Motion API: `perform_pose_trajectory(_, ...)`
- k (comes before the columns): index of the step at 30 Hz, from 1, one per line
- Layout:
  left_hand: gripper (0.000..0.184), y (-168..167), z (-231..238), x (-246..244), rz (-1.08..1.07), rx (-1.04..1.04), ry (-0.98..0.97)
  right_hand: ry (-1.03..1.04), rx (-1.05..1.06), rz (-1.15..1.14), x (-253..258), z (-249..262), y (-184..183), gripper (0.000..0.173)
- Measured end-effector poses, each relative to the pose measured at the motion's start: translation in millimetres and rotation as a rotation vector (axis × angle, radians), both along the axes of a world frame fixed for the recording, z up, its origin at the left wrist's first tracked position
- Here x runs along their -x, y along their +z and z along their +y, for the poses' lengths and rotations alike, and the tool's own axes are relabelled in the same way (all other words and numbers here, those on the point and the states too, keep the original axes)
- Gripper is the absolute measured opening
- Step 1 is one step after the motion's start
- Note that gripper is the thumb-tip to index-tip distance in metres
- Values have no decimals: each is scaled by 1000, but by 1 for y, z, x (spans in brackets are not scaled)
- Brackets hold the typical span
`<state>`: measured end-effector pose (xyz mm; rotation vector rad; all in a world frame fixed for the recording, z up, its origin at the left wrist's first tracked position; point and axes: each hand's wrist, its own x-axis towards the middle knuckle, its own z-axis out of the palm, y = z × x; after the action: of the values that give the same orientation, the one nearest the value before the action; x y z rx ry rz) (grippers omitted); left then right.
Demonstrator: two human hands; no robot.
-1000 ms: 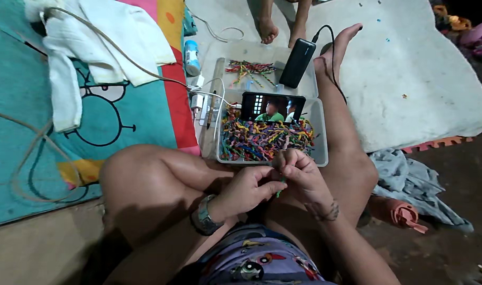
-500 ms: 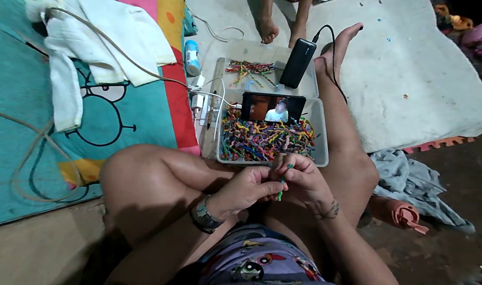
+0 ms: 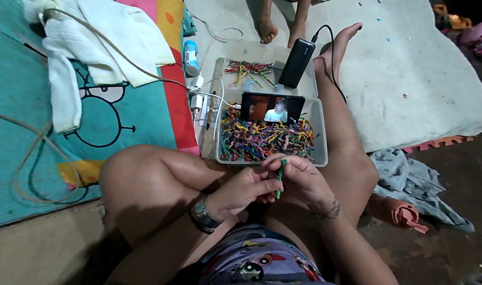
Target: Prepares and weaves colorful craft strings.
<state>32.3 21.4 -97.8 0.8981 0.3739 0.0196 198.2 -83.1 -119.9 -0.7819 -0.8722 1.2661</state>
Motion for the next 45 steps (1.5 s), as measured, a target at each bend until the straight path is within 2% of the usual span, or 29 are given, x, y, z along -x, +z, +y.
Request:
perform_pose_trajectory(7, 13, -10, 1, -1, -102, 217, -89, -65, -30, 323, 5, 1, -6, 9)
perform_pose_trajectory(9, 12, -9, 0, -2, -84, 170, -63, -94, -12, 352, 6, 2, -5, 5)
perform_pose_trajectory(10, 11, -8, -3, -2, -84, 62, -24, -103, -10, 354, 7, 2, -4, 4)
perform_pose_trajectory(11, 8, -7, -5, -3, -97, -135, 35, -126, 0, 350, 8, 3, -3, 3)
perform_pose_trajectory(12, 6, -8, -8, -4, -118, -423, 103, -171, 24, 337, 9, 3, -1, 5)
perform_pose_trajectory(14, 18, -11, -11, -7, -139, -1067, 251, -287, 102, 291, 11, 2, 5, 11)
perform_pose_trajectory(15, 20, -13, -11, -8, -145, -1253, 300, -328, 144, 281, 11, 2, 8, 14)
perform_pose_trajectory(16, 21, -14, -12, -9, -153, -1289, 318, -341, 175, 281, 11, 2, 11, 14)
perform_pose_trajectory(17, 21, -14, -12, -8, -166, -1198, 305, -324, 185, 282, 9, 1, 12, 13)
perform_pose_trajectory(19, 19, -10, -11, -6, -196, -839, 214, -200, 151, 244, 4, 0, 12, 11)
perform_pose_trajectory(21, 11, -7, -9, -3, -203, -525, 113, -72, 72, 177, -1, 0, 10, 22)
perform_pose_trajectory(24, 13, -8, -8, -1, -186, -165, 15, 48, -78, 142, -7, 1, 4, 33)
perform_pose_trajectory(28, 14, -12, -8, -1, -173, 212, -49, 93, -182, 179, -12, 2, -1, 30)
perform_pose_trajectory(31, 11, -16, -10, -2, -213, 340, -75, 91, -186, 209, -11, 2, -4, 29)
perform_pose_trajectory(36, 13, -19, -11, -3, -258, 432, -88, 124, -275, 219, -13, 3, -13, 28)
perform_pose_trajectory(45, 17, -22, -12, -4, -169, 369, -107, -80, -159, 142, -13, 4, -16, 13)
